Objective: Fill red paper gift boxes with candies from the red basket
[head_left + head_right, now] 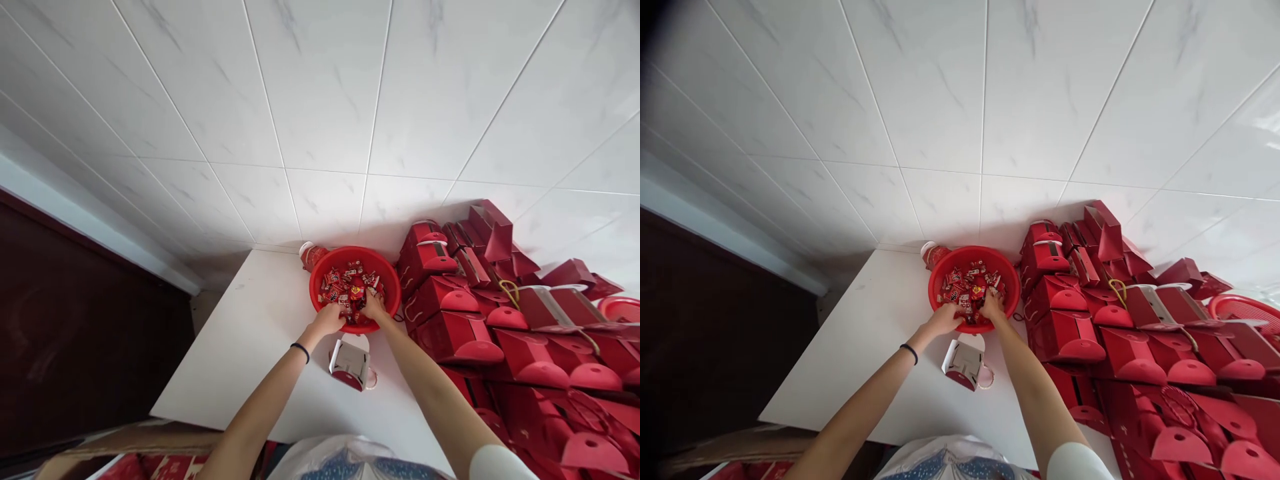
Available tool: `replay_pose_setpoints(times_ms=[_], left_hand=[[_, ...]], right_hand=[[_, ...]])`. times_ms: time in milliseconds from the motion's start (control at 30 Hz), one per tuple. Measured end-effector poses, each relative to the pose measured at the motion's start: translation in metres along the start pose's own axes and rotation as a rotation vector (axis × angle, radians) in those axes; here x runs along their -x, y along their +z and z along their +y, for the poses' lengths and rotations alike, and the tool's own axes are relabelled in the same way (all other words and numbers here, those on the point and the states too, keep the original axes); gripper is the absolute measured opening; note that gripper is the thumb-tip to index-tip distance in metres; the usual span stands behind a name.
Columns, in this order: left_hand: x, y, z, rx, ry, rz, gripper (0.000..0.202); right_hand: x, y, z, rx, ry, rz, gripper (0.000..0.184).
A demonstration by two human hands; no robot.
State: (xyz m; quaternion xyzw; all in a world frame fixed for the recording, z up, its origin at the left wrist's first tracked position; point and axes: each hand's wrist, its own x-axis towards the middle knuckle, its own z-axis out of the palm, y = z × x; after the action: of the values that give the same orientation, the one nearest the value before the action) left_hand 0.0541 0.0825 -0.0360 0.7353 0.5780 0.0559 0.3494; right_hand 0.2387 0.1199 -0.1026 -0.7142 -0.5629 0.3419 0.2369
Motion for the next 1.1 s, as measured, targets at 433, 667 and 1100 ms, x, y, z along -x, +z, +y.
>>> replay_pose_setpoints(times_ms=[433, 667, 1100], left_hand=[[-0.051, 0.042, 0.008, -0.112, -0.168, -0.177, 0.062], [-0.051, 0.034, -0.003, 0.012, -0.125, -0.175, 0.033], [-0.042, 0.019, -0.013, 0.411, -0.069, -0.056, 0.055]], right_hand=[[-0.010, 0.008, 0.011, -0.188, 0.168, 0.003, 0.008], [-0.005, 0.005, 0.009, -0.357, 0.231, 0.044, 0.014], [0.024, -0.013, 0.002, -0.431, 0.159, 0.086, 0.018]])
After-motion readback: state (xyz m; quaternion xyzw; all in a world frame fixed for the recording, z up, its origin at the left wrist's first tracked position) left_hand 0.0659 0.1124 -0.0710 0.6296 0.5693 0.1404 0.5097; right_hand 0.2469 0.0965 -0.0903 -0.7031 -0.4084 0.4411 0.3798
